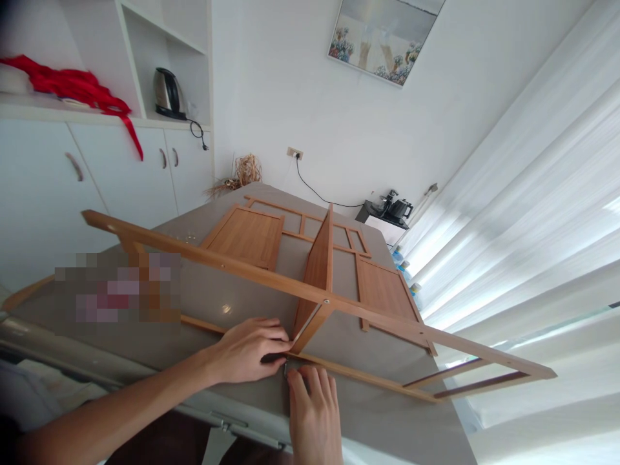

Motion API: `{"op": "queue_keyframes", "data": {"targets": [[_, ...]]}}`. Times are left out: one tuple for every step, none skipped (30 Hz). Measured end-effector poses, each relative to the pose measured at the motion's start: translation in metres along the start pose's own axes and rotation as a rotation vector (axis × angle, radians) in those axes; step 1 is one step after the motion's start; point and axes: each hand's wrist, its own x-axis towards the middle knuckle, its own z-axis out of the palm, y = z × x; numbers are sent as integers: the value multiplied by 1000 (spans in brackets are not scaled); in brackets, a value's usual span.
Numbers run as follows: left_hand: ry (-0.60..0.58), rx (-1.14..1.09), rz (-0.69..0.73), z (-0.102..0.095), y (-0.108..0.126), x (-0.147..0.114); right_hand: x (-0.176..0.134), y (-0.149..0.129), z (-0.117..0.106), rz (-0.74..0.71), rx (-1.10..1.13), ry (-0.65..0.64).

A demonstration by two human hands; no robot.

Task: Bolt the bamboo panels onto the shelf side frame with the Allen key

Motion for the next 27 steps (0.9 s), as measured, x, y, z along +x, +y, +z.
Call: {"op": "queue_keyframes", "data": {"targets": [[1,1,0,0,0,0,-1,1,1,-11,-20,1],[2,3,0,0,0,0,-2,2,2,-24,-39,12],[3,4,0,-1,0,0,-3,3,2,-39,-54,24],[4,5,-1,-1,1,0,-3,4,2,-52,-66,34],[5,5,-2,0,1,0,-3,5,3,-62,-76,41],[5,5,-4,0,0,0,-2,5,3,-69,-84,45],[4,5,-6,1,0,0,-2,4,3,-72,-91,45],[2,4,-8,1,0,0,-1,4,4,-70,-97,52],[0,2,-8,2,0,0,-1,3,5,-68,-102,61],[-2,0,-7,3,0,-1,-1,2,6,-62,-106,77],[-4,-3,-5,3,-1,-1,-1,1,7,-53,-108,93],[-4,-6,-3,3,-1,-1,-2,1,8,-44,-109,107],[-4,-9,-1,3,-1,-1,-3,0,9,-38,-109,110],[-3,-11,1,3,-1,-1,-4,0,10,-37,-112,100],[-1,-12,2,3,-2,-1,-4,1,9,-39,-118,81],[0,-12,3,3,-2,-1,-5,1,9,-44,-128,64],[2,-13,4,3,-2,-1,-6,1,8,-51,-141,42],[2,-12,4,4,-2,-1,-6,2,6,-57,-154,27],[3,-12,3,4,-2,-1,-5,2,5,-62,-164,22],[3,-11,1,4,-2,-1,-5,1,4,-64,-170,22],[2,-11,0,5,-3,-2,-5,1,3,-62,-170,23],[2,-12,-1,5,-3,-2,-4,0,3,-55,-164,24],[1,-14,-2,5,-3,-2,-4,-1,3,-46,-157,23],[0,-16,-4,6,-3,-2,-3,-2,3,-36,-150,20],[-1,-19,-7,6,-3,-2,-3,-4,3,-27,-145,16],[-2,-21,-10,6,-3,-2,-3,-5,4,-19,-143,11],[-4,-24,-14,6,-3,-2,-3,-7,4,-15,-145,7]]}}
